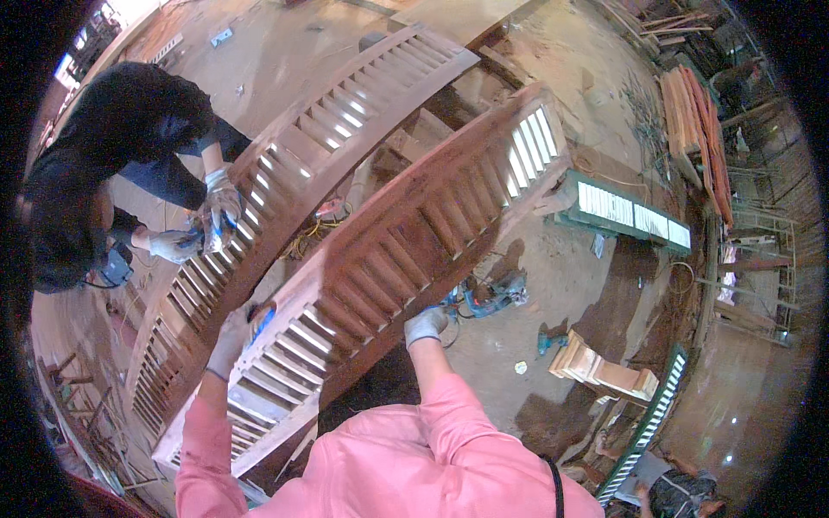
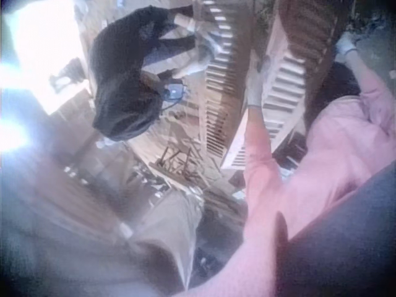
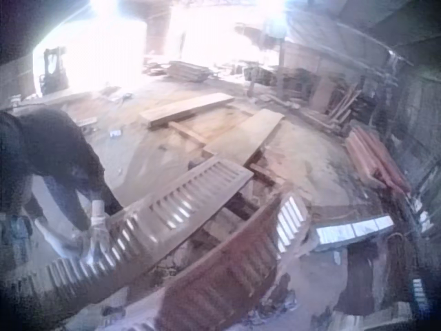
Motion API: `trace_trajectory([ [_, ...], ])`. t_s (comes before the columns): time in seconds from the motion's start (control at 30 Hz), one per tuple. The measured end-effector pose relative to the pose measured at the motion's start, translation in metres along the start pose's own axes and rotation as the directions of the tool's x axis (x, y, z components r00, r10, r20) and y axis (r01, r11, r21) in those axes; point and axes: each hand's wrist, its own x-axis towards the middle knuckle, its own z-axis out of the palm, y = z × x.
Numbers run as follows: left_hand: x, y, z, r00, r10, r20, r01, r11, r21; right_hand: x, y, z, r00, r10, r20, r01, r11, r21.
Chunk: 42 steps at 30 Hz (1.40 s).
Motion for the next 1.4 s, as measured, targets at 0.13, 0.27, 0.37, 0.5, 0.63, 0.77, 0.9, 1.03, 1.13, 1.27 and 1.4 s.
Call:
trace_trajectory([
  [0.13,0.078,-0.088,0.056,0.999,-0.008,-0.049,0.011,0.998,0.058,0.041,-0.041,-0.035,0.814,0.396,0.426,-0.547,0.273,0.791],
  [0.27,0.075,-0.049,0.054,0.999,-0.044,0.021,0.045,0.997,-0.055,0.036,-0.052,-0.041,0.773,0.423,0.473,-0.586,0.190,0.788],
  [0.37,0.090,-0.056,0.067,0.999,0.026,0.029,-0.025,0.999,-0.029,0.043,-0.069,-0.044,0.749,0.515,0.417,-0.583,0.214,0.783],
  [0.5,0.104,-0.087,0.075,0.996,0.085,0.000,-0.085,0.996,0.012,0.017,-0.047,-0.001,0.612,0.391,0.688,-0.519,0.854,-0.023],
  [0.63,0.061,-0.059,0.070,0.968,0.074,0.238,-0.062,0.996,-0.061,-0.028,-0.019,0.046,0.998,0.050,-0.026,-0.056,0.812,-0.581],
  [0.77,0.079,-0.071,0.097,0.960,0.279,0.022,-0.273,0.918,0.287,-0.059,-0.013,0.077,0.996,-0.066,-0.062,0.007,0.741,-0.671],
  [0.9,0.089,-0.101,0.128,0.999,0.030,0.014,-0.032,0.988,0.149,-0.079,-0.002,0.096,0.988,-0.122,-0.095,0.008,0.651,-0.759],
  [1.03,0.082,-0.070,0.103,0.993,0.101,0.059,-0.112,0.970,0.214,-0.079,-0.020,0.084,0.992,-0.093,-0.085,0.002,0.684,-0.729],
  [1.13,0.070,-0.087,0.123,0.963,-0.024,-0.269,0.013,0.999,-0.041,-0.074,-0.022,0.083,0.992,-0.089,-0.094,-0.005,0.696,-0.718],
  [1.27,0.045,-0.084,0.087,0.993,0.043,-0.111,-0.044,0.999,0.001,-0.079,-0.054,0.081,0.983,-0.140,-0.122,-0.016,0.591,-0.807],
  [1.4,-0.025,-0.082,0.116,0.819,0.074,-0.568,0.017,0.988,0.154,-0.113,-0.092,0.111,0.977,-0.205,0.052,0.132,0.398,-0.908],
])
